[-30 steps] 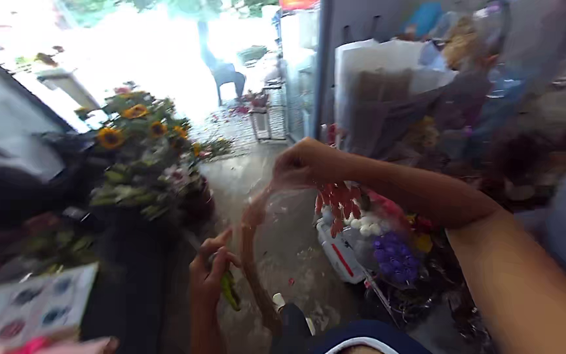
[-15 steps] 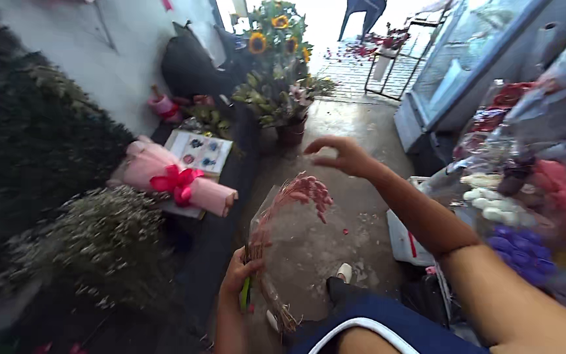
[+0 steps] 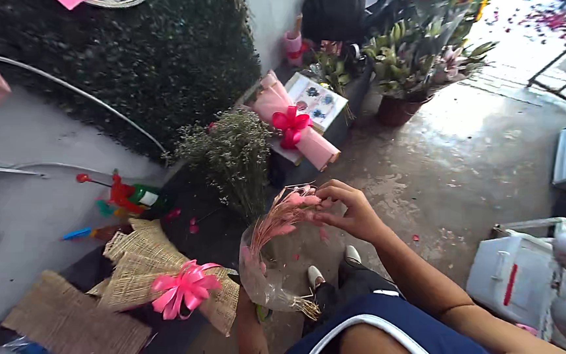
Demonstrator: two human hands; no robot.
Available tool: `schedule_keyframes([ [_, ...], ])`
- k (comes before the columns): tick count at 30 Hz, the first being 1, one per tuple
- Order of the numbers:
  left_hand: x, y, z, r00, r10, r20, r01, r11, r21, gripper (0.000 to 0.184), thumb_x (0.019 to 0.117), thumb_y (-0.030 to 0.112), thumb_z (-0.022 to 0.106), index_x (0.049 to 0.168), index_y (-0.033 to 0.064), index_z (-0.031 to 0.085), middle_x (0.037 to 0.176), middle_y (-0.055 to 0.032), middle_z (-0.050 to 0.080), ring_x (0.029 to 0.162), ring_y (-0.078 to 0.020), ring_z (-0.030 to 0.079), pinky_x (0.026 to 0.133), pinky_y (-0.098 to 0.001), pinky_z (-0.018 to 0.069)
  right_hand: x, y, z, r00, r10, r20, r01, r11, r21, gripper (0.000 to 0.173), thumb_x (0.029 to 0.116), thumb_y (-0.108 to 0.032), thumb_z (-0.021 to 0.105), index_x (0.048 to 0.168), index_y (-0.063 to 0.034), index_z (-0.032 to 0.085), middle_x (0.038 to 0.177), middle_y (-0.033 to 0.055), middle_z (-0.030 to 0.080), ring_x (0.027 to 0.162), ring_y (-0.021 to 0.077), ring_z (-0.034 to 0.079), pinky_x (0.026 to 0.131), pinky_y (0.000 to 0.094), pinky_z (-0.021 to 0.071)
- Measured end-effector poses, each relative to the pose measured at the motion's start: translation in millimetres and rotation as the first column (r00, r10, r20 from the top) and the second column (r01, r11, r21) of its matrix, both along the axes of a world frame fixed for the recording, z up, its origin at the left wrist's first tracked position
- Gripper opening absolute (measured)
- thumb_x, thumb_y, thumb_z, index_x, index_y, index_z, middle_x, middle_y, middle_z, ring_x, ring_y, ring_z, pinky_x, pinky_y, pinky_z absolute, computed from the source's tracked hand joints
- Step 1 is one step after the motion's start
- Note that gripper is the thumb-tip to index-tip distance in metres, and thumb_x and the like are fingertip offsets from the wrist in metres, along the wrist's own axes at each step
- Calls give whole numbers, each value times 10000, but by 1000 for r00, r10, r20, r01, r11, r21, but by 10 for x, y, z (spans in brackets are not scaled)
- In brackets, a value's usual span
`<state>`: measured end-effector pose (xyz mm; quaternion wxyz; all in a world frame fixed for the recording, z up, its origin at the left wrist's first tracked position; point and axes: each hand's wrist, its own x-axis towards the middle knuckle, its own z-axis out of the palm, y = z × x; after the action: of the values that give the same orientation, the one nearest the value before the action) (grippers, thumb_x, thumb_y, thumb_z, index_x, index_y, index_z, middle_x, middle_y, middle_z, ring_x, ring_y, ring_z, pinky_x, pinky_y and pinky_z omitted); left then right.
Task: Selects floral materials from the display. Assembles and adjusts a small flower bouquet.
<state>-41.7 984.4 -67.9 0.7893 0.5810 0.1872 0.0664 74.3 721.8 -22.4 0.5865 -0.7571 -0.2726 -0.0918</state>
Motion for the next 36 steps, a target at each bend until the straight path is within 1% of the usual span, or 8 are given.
schedule_keyframes([
  [3, 141, 180, -338, 994, -15, 106, 24, 996, -89, 252, 1099, 193, 407, 975, 92, 601, 697, 78, 636, 604, 58, 601, 599, -115, 512, 169, 178, -36, 999, 41, -4, -40, 997, 65, 161, 889, -142, 751, 952, 4, 728, 1012, 78, 702, 987, 110, 664, 880, 273, 563],
  [6, 197, 14, 130, 940, 156, -304, -236, 940, -247, 188, 832, -22, 695, 828, 120, 572, 635, 7, 633, 561, -53, 610, 632, -185, 548, 439, 224, -14, 998, 68, -10, -68, 997, 40, 148, 908, -145, 715, 947, -4, 734, 959, 48, 704, 949, 78, 656, 872, 247, 549],
  [8, 140, 96, -113, 995, 63, 80, -45, 977, -209, 311, 706, 61, 835, 957, 148, 672, 766, 65, 727, 667, -5, 686, 646, -175, 576, 642, 288, -8, 997, 80, 1, -80, 996, 27, 192, 912, -172, 711, 983, 5, 728, 910, 45, 700, 876, 67, 649, 813, 250, 540],
  [15, 531, -34, 396, 943, 309, -122, -316, 947, -50, 380, 676, -163, 572, 939, 106, 515, 662, 99, 629, 585, 44, 611, 572, -134, 531, 1264, 679, 124, 940, 40, 339, -61, 997, 49, 144, 901, -187, 740, 1005, -88, 752, 1008, 79, 636, 978, 155, 588, 884, 290, 494],
  [21, 451, 220, -73, 939, 258, 226, -239, 965, -109, 509, 586, 334, 953, 1027, 233, 718, 827, 109, 738, 685, 28, 675, 628, -165, 572, 1384, 1056, 321, 894, 72, 443, -102, 994, 44, 167, 929, -229, 725, 1065, -139, 761, 1002, 54, 638, 993, 197, 553, 905, 362, 431],
  [27, 400, 281, 102, 910, 361, 202, -371, 928, 15, 461, 654, 209, 913, 1024, 171, 641, 791, 124, 712, 662, 32, 658, 617, -163, 562, 1437, 1143, 406, 940, 225, 258, -276, 943, 183, 870, 811, -242, 848, 1472, -42, 318, 1247, 103, 600, 1113, 146, 586, 922, 288, 494],
  [32, 338, 301, 304, 882, 430, 190, -454, 885, 104, 188, 818, 52, 681, 960, 136, 591, 742, 149, 682, 675, 66, 642, 638, -137, 551, 1280, 1301, 380, 929, 277, 246, -317, 938, 142, 337, 822, -174, 805, 1125, -39, 741, 938, 37, 725, 893, 147, 631, 887, 414, 455],
  [36, 226, 555, 50, 898, 316, 305, -343, 938, 39, 334, 782, 297, 865, 1031, 194, 667, 817, 121, 714, 681, 21, 658, 653, -170, 565, 1230, 1378, 362, 931, 260, 257, -317, 923, 217, 176, 910, -201, 738, 1016, -67, 781, 852, -2, 704, 842, 94, 599, 864, 346, 439],
])
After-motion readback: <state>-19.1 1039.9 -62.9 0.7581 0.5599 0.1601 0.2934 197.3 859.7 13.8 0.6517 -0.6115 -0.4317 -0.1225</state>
